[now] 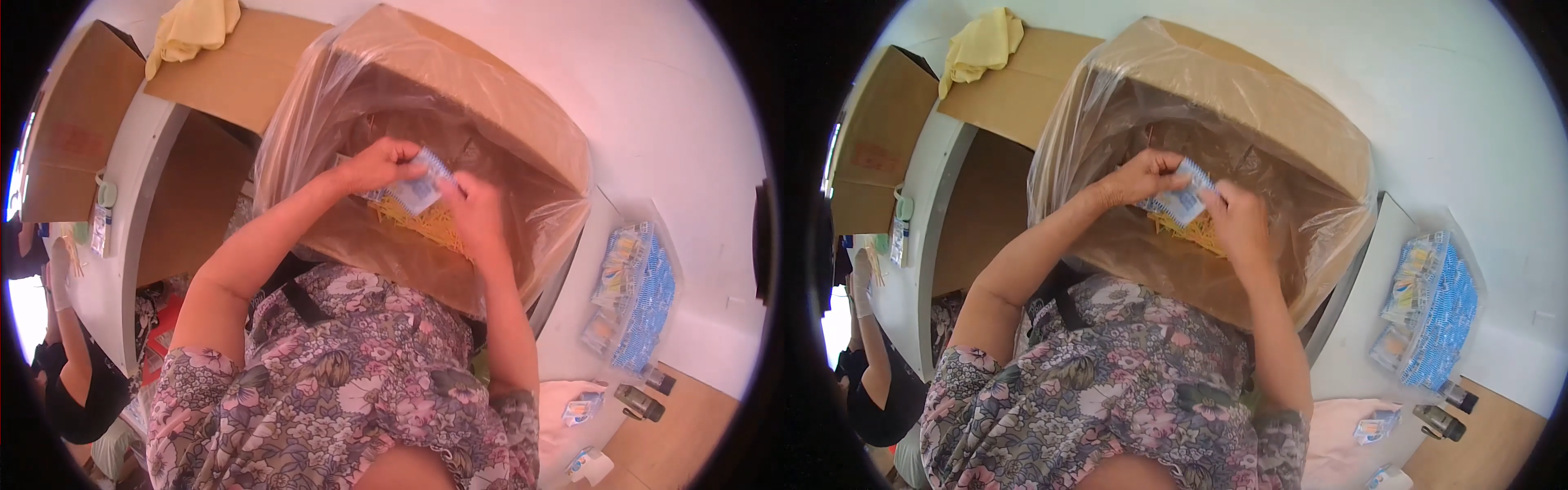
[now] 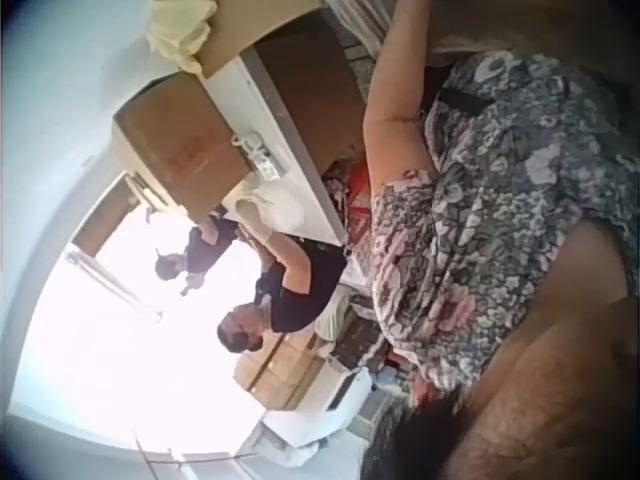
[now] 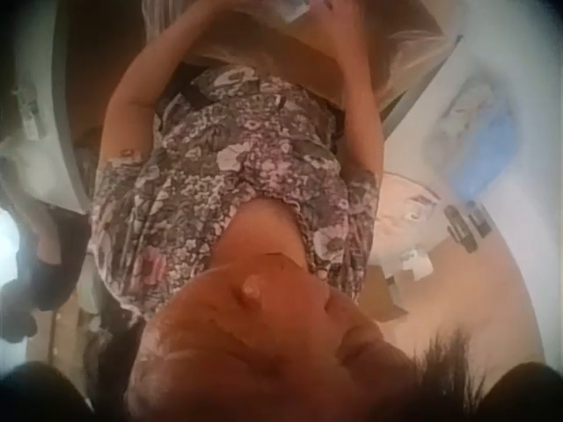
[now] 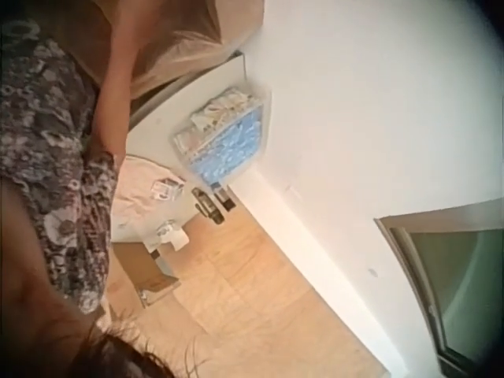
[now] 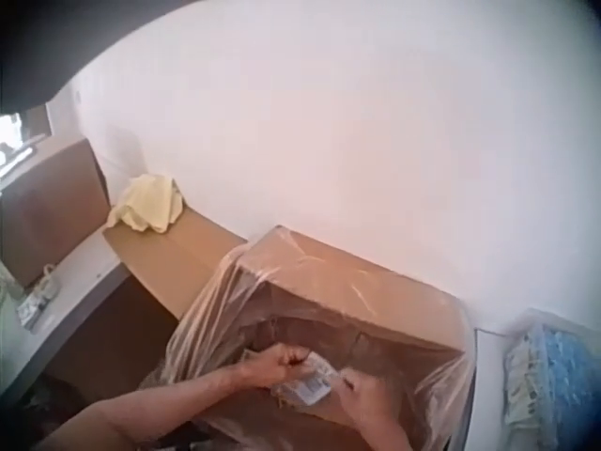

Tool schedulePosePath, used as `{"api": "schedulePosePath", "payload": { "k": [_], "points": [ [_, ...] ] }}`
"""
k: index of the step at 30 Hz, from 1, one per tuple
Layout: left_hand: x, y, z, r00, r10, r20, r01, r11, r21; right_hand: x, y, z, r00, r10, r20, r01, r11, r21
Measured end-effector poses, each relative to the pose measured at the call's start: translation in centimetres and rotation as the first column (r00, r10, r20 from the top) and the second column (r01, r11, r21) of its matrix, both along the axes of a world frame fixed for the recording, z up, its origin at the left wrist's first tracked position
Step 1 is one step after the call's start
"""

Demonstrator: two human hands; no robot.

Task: Inserting seasoning packets into bags of dried noodles at a factory workstation.

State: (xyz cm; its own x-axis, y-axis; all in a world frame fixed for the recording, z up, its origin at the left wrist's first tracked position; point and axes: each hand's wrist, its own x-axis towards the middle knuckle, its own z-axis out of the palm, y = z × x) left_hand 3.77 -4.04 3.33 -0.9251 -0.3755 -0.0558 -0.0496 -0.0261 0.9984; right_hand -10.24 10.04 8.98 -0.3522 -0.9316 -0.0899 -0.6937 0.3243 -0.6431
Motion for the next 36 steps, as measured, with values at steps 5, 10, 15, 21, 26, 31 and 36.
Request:
{"api": "schedulePosePath", "payload": {
  "k": [5, 10, 15, 21, 26, 31, 36],
  "points": [
    [-0.3, -0.9, -2.2, 0.990, 0.128, -0.052, -0.121, 0.985, 0.124, -2.5, -2.2, -2.1, 0.891, -0.067, 0.448, 0.131, 0.985, -0.113],
    [-0.6, -1.7, -3.1, 0.946, 0.322, -0.047, -0.321, 0.947, 0.014, -6.1, 0.3, -8.6, 0.847, 0.286, -0.449, 0.015, 0.830, 0.558],
    [-0.7, -2.4, -3.3, 0.907, 0.418, -0.053, -0.420, 0.907, -0.023, -5.9, 0.4, -11.6, 0.877, 0.123, -0.464, 0.210, 0.771, 0.601],
    [-1.1, -2.6, -3.7, 0.917, 0.398, -0.012, -0.397, 0.917, 0.027, -6.0, 0.6, -13.8, 0.904, 0.058, -0.423, 0.258, 0.716, 0.649],
    [-0.7, -2.9, -4.5, 0.935, 0.351, -0.048, -0.353, 0.935, -0.038, -5.2, -0.1, -12.7, 0.912, -0.018, -0.411, 0.266, 0.786, 0.558],
    [-1.5, -2.5, -4.6, 0.977, 0.200, -0.070, -0.200, 0.980, 0.014, -8.1, 1.0, -14.8, 0.867, 0.084, -0.490, 0.236, 0.798, 0.555],
    [-0.1, -1.5, -6.2, 0.978, -0.207, -0.016, 0.207, 0.978, 0.036, -6.8, -0.4, -9.1, 0.978, -0.196, -0.074, 0.210, 0.914, 0.348]
  ]
}}
